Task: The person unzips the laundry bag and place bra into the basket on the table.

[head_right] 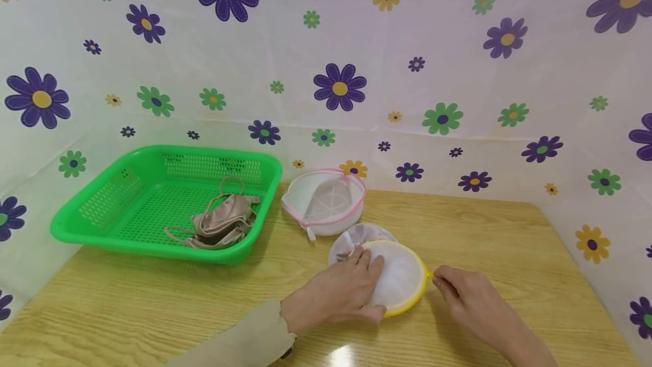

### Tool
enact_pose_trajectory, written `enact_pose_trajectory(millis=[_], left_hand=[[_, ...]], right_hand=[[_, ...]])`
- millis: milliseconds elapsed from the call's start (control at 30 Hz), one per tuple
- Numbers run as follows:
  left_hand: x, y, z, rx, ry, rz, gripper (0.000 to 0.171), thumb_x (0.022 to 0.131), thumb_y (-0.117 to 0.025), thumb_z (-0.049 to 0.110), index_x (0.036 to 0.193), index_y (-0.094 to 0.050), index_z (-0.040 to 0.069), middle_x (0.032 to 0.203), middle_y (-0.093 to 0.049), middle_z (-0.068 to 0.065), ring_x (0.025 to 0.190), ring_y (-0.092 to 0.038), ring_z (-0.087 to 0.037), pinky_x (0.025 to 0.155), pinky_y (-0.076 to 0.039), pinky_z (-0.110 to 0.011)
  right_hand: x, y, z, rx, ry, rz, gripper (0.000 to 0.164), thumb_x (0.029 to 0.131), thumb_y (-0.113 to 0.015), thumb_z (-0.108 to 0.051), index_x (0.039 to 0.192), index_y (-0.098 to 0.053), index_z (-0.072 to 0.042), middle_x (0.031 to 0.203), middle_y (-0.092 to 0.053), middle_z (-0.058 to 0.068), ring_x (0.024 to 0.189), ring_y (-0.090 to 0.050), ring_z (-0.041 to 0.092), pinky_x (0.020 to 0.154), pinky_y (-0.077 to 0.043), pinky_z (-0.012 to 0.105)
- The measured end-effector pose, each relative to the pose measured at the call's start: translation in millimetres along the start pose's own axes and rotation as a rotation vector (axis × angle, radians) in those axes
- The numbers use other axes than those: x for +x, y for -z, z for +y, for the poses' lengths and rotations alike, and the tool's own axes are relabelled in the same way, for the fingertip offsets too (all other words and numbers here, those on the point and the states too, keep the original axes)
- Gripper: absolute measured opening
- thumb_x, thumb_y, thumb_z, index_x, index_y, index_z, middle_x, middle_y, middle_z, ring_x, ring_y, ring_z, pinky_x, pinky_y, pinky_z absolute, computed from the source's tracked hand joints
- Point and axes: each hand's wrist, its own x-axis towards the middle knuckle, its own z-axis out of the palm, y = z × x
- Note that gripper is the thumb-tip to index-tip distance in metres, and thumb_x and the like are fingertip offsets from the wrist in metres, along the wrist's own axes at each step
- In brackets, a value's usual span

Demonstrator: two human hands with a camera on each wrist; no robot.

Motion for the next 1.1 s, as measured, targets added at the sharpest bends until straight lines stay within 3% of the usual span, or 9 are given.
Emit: enact_pose_trajectory(millis=[200,367,533,800,967,1100], left_hand=[[0.1,-0.3,-0.2,0.004,-0.012,0.008,0.075,0.096,-0.046,0.069,0.131,-0.053,0.004,0.130,-0.065,-0.023,0.126,-0.063,-0.031,0.103,-0.054,-0.034],[-0.8,0.0,0.0,0.005,-0.012,0.012,0.076,0.096,-0.046,0.069,0.139,-0.051,0.007,0.128,-0.065,-0.021,0.124,-0.063,-0.030,0.101,-0.055,-0.034],[-1.4,-0.8,1.3,0.057,-0.021,0.059,0.076,0.095,-0.047,0.070,0.149,-0.046,0.017,0.114,-0.067,-0.011,0.107,-0.062,-0.023,0.088,-0.054,-0.029],[-0.1,-1.7,4.4,0.117,-0.030,0.090,0.078,0.092,-0.050,0.072,0.151,-0.045,0.022,0.111,-0.067,-0.006,0.096,-0.064,-0.019,0.091,-0.053,-0.031],[-0.1,-1.9,4.6,0.177,-0.059,0.157,0.076,0.087,-0.052,0.076,0.141,-0.052,0.022,0.107,-0.063,0.002,0.085,-0.059,-0.012,0.074,-0.052,-0.026],[1.5,-0.1,3.3,0.178,-0.051,0.177,0.070,0.083,-0.052,0.079,0.127,-0.055,0.024,0.098,-0.059,0.004,0.076,-0.054,-0.011,0.057,-0.044,-0.023]], right_hand=[[-0.5,0.3,-0.1,0.003,0.008,0.001,0.024,0.087,-0.070,0.009,0.090,-0.069,-0.015,0.068,-0.040,-0.022,0.058,-0.029,-0.011,0.048,-0.031,0.014],[-0.9,0.2,-0.7,-0.001,0.022,0.016,0.025,0.085,-0.071,0.010,0.089,-0.069,-0.015,0.068,-0.041,-0.023,0.058,-0.030,-0.012,0.049,-0.030,0.011],[-1.1,0.4,-1.2,-0.009,0.027,0.023,0.026,0.084,-0.072,0.010,0.089,-0.069,-0.015,0.068,-0.042,-0.023,0.059,-0.031,-0.012,0.049,-0.030,0.009],[-1.5,1.7,-2.1,-0.008,0.016,0.006,0.025,0.085,-0.071,0.009,0.090,-0.070,-0.015,0.068,-0.041,-0.024,0.059,-0.032,-0.012,0.049,-0.031,0.011],[-1.0,0.4,-2.8,-0.002,0.038,0.022,0.027,0.084,-0.072,0.010,0.090,-0.069,-0.017,0.068,-0.046,-0.023,0.060,-0.033,-0.012,0.050,-0.031,0.010],[0.0,-0.9,-3.0,0.011,0.064,0.039,0.028,0.084,-0.072,0.010,0.091,-0.069,-0.018,0.067,-0.048,-0.022,0.060,-0.034,-0.013,0.051,-0.030,0.009]])
